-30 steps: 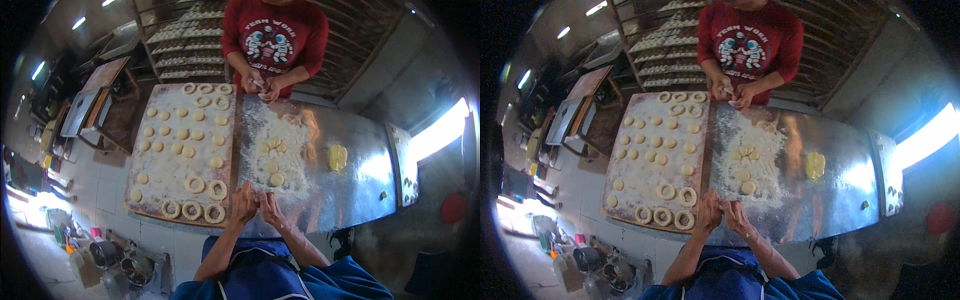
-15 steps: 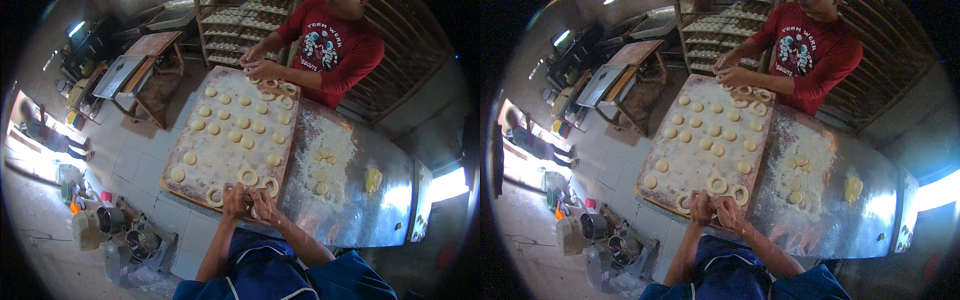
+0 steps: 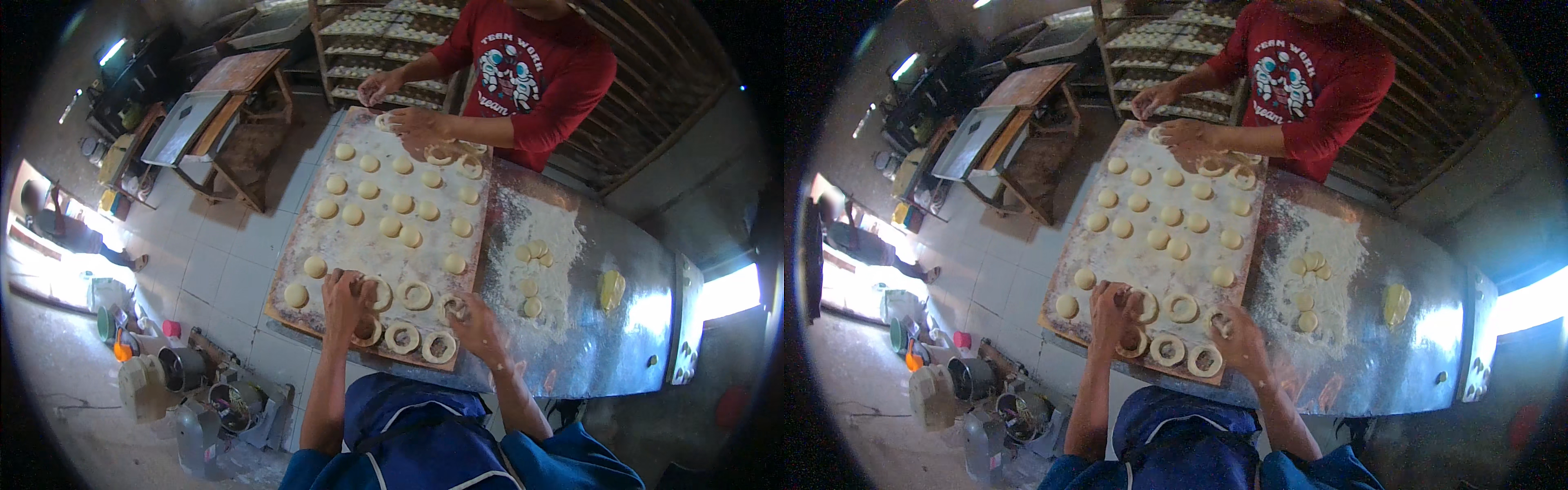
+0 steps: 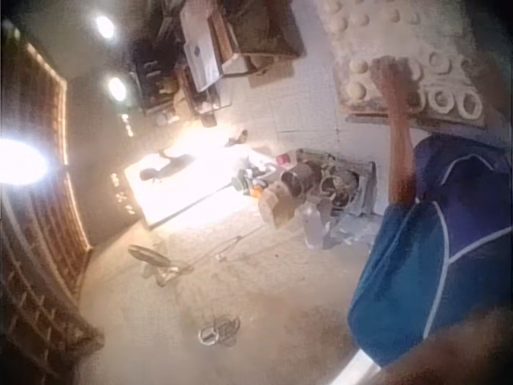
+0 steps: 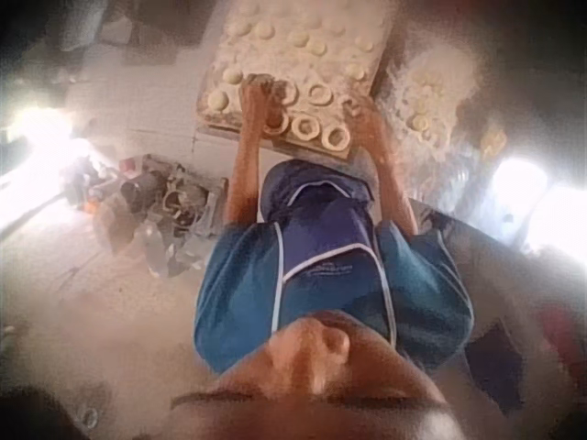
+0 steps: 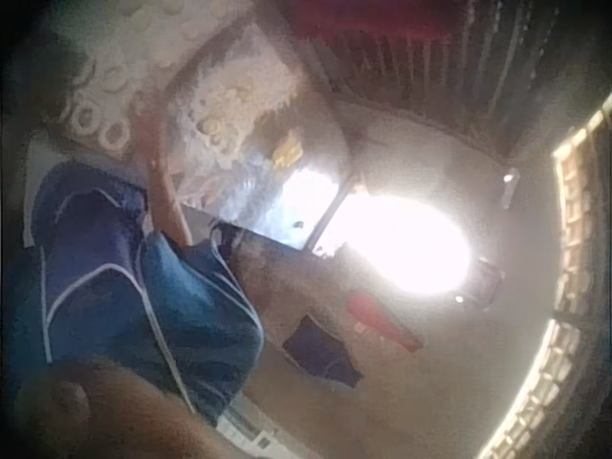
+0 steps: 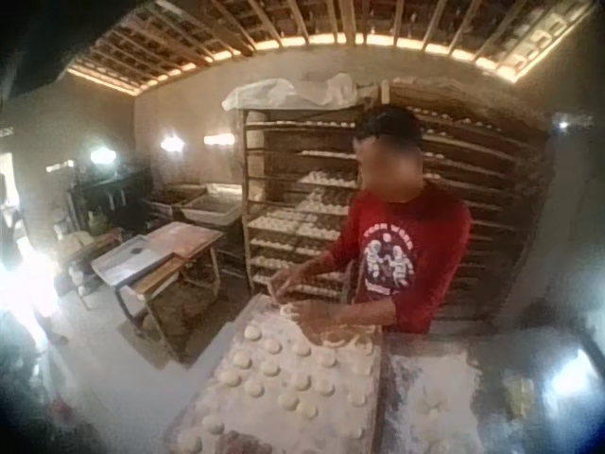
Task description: The person shapes small dough balls into ring shapes by hand and places them on a floured wooden board. Another person in a red shirt works alongside, also shaping dough and arranging the rings on the board.
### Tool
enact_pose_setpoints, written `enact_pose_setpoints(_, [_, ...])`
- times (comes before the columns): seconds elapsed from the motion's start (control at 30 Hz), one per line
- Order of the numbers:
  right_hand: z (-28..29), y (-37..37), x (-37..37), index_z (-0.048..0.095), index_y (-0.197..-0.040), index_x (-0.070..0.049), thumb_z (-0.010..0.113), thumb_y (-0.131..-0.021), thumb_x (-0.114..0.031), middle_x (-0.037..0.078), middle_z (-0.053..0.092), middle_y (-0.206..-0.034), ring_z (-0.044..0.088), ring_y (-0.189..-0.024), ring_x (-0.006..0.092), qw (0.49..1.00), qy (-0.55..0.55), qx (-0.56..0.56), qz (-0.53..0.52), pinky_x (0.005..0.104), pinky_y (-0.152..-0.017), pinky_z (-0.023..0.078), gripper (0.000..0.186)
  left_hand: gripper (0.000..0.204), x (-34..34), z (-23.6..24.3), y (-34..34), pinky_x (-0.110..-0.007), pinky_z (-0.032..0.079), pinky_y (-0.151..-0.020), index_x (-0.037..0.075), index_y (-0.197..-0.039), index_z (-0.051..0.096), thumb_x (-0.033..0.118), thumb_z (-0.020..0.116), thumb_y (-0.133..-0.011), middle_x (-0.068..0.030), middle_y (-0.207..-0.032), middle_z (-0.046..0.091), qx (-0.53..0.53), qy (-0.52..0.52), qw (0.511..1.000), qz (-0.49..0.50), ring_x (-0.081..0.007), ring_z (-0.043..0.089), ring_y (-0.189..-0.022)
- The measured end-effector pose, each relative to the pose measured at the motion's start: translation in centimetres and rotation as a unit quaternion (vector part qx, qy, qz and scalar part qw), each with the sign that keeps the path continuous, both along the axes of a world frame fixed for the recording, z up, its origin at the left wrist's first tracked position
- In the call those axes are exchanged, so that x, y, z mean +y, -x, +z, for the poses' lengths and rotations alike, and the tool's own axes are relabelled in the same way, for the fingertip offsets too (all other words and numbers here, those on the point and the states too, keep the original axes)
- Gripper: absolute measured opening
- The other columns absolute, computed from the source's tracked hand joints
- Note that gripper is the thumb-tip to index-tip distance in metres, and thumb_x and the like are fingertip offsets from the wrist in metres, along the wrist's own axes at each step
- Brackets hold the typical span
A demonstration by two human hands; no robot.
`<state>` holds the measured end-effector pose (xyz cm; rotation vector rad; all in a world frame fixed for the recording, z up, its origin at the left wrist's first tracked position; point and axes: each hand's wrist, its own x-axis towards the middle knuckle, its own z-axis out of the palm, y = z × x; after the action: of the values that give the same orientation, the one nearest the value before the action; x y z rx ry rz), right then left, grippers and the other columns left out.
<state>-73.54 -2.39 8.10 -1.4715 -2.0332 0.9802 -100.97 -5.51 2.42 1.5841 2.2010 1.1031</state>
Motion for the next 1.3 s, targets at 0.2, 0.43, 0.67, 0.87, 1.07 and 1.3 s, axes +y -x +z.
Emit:
enact_pose_setpoints(0.2, [-4.8, -13.7, 0.4, 0.059, -0.115, -0.004, 0.067, -0.083, -0.013, 0.017, 0.063, -0.092, 0.063, -0.076, 0.0280, 0.971, -0.012, -0.074, -0.228, 0.0396, -0.071, 0.051, 0.034, 0.035, -4.3, 0.1, -0.5, -0.042, 0.046, -0.080, -0.002, -0.107, 0.058, 0.018, 0.071, -0.082, -0.0134, -0.094, 0.055, -0.181, 0.005, 0.980, 0.082, -0.0300, 0.055, -0.086])
enact_pose_setpoints(0.43, [-9.1, -20.1, 2.4, 0.066, -0.107, -0.007, 0.072, -0.080, -0.016, 0.015, 0.064, -0.084, 0.061, -0.078, 0.0281, 0.954, -0.092, -0.168, -0.232, 0.0393, -0.072, 0.049, 0.029, 0.020, -8.1, 1.6, -2.0, -0.042, 0.047, -0.075, -0.001, -0.095, 0.061, 0.011, 0.069, -0.081, -0.0118, -0.096, 0.056, -0.009, 0.051, 0.998, 0.041, -0.0281, 0.057, -0.085])
enact_pose_setpoints(0.67, [-8.0, -21.4, 3.2, 0.056, -0.091, -0.004, 0.073, -0.076, -0.008, 0.010, 0.062, -0.092, 0.062, -0.086, 0.0199, 0.965, 0.116, 0.019, -0.236, 0.0371, -0.068, 0.052, 0.023, 0.015, -5.3, 3.2, -13.4, -0.034, 0.050, -0.074, 0.001, -0.097, 0.062, 0.007, 0.065, -0.083, -0.0108, -0.090, 0.063, -0.194, -0.076, 0.977, 0.031, -0.0222, 0.062, -0.081])
enact_pose_setpoints(0.87, [-2.9, -19.4, -1.3, 0.045, -0.107, -0.003, 0.074, -0.079, -0.008, 0.009, 0.061, -0.097, 0.063, -0.087, 0.0186, 0.862, 0.114, 0.436, -0.231, 0.0311, -0.074, 0.054, 0.040, 0.029, 0.0, 4.3, -30.4, -0.028, 0.050, -0.080, -0.003, -0.113, 0.062, 0.016, 0.063, -0.092, -0.0107, -0.098, 0.068, -0.454, 0.099, 0.867, -0.178, -0.0139, 0.063, -0.093])
enact_pose_setpoints(1.07, [1.3, -21.3, -2.3, 0.048, -0.111, -0.001, 0.075, -0.078, -0.009, 0.014, 0.066, -0.091, 0.068, -0.088, 0.0196, 0.947, 0.067, 0.248, -0.191, 0.0320, -0.073, 0.055, 0.043, 0.026, -0.3, 3.0, -34.4, -0.027, 0.051, -0.079, -0.005, -0.111, 0.061, 0.012, 0.064, -0.091, -0.0113, -0.100, 0.067, -0.541, 0.063, 0.818, -0.185, -0.0147, 0.063, -0.092])
enact_pose_setpoints(1.3, [0.7, -24.4, -2.1, 0.045, -0.118, -0.002, 0.074, -0.076, -0.005, 0.014, 0.065, -0.094, 0.066, -0.086, 0.0195, 0.949, 0.051, 0.259, -0.172, 0.0319, -0.072, 0.054, 0.052, 0.022, 0.6, 3.4, -36.7, -0.030, 0.054, -0.078, -0.004, -0.109, 0.060, 0.007, 0.063, -0.091, -0.0127, -0.098, 0.066, -0.516, 0.106, 0.818, -0.232, -0.0158, 0.064, -0.091])
